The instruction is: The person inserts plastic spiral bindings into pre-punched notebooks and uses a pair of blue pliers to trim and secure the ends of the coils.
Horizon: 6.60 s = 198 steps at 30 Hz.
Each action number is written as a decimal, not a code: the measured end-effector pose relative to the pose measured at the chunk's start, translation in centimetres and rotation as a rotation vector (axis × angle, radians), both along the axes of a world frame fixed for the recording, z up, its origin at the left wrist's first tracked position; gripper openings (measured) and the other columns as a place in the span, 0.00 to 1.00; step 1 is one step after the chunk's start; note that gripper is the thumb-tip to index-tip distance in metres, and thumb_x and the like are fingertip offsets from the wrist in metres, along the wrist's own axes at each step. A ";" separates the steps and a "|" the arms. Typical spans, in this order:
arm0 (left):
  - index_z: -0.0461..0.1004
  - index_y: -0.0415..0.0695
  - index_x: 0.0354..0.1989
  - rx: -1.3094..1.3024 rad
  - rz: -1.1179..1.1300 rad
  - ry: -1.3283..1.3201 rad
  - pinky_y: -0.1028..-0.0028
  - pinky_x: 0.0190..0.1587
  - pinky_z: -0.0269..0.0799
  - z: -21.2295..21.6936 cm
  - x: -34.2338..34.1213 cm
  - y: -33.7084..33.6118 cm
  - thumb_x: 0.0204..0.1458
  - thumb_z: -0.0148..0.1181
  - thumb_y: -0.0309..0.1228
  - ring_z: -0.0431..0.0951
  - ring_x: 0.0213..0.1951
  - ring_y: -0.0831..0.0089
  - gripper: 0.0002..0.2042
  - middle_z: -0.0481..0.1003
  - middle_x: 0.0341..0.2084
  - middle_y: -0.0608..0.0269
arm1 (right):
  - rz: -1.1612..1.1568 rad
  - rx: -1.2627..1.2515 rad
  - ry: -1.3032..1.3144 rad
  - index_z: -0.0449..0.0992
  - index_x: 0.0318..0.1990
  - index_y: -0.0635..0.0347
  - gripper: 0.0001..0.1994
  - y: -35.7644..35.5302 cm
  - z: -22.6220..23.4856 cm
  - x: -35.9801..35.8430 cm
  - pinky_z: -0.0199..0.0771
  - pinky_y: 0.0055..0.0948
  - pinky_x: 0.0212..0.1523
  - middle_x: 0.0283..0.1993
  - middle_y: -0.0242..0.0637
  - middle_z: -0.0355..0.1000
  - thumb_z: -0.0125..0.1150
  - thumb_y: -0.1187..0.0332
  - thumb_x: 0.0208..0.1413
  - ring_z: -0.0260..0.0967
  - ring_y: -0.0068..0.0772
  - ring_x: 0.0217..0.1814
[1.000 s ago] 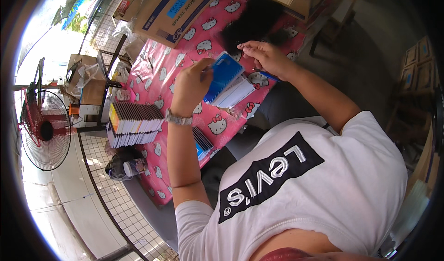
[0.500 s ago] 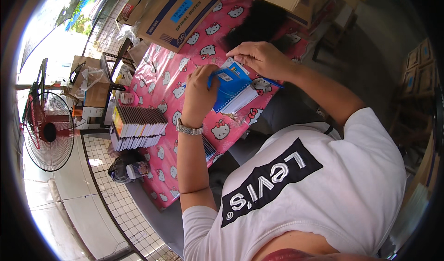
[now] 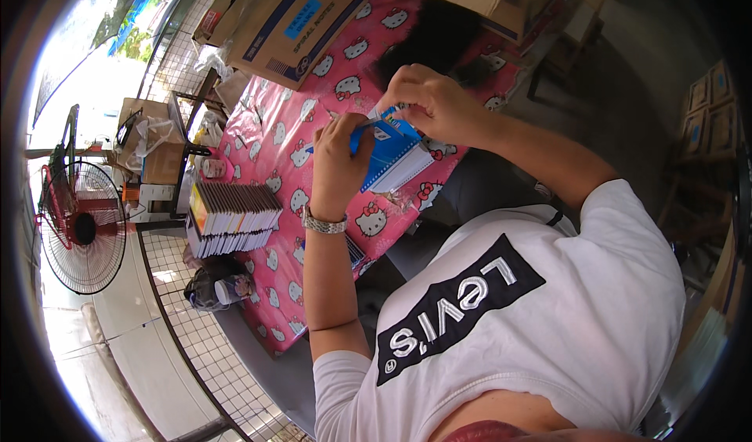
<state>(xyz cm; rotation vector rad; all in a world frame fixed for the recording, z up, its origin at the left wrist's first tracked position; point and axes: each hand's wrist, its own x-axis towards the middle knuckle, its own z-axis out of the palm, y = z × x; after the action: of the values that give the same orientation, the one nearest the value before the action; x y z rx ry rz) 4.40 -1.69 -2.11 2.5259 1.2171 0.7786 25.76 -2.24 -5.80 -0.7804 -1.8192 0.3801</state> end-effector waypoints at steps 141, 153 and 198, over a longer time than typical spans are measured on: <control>0.77 0.38 0.47 0.044 1.365 -0.062 0.60 0.51 0.69 -17.1 -19.2 -17.9 0.50 0.63 0.27 0.75 0.47 0.55 0.15 0.77 0.45 0.50 | -0.712 -0.506 -0.744 0.75 0.45 0.57 0.13 21.5 -19.7 5.6 0.72 0.49 0.52 0.50 0.45 0.72 0.43 0.67 0.63 0.71 0.51 0.54; 0.79 0.43 0.40 0.010 0.096 0.448 0.63 0.43 0.76 -2.7 2.5 -1.6 0.44 0.66 0.32 0.77 0.44 0.56 0.14 0.77 0.40 0.57 | -0.625 -0.174 -0.710 0.77 0.49 0.55 0.14 22.3 -15.7 9.3 0.71 0.46 0.54 0.52 0.46 0.73 0.48 0.68 0.61 0.71 0.51 0.54; 0.81 0.40 0.35 -0.177 -0.118 0.324 0.64 0.33 0.76 -0.6 0.7 2.1 0.45 0.61 0.30 0.80 0.28 0.56 0.10 0.78 0.26 0.49 | 0.111 -0.986 0.656 0.77 0.47 0.65 0.13 -0.1 -5.1 1.2 0.65 0.17 0.31 0.39 0.32 0.72 0.55 0.71 0.56 0.64 0.14 0.29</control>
<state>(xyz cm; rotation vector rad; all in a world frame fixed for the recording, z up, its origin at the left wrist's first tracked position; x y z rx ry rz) 5.14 0.39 -2.75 2.6119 1.1548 0.2282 26.93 -2.33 -10.90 -1.0322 -0.9853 1.4771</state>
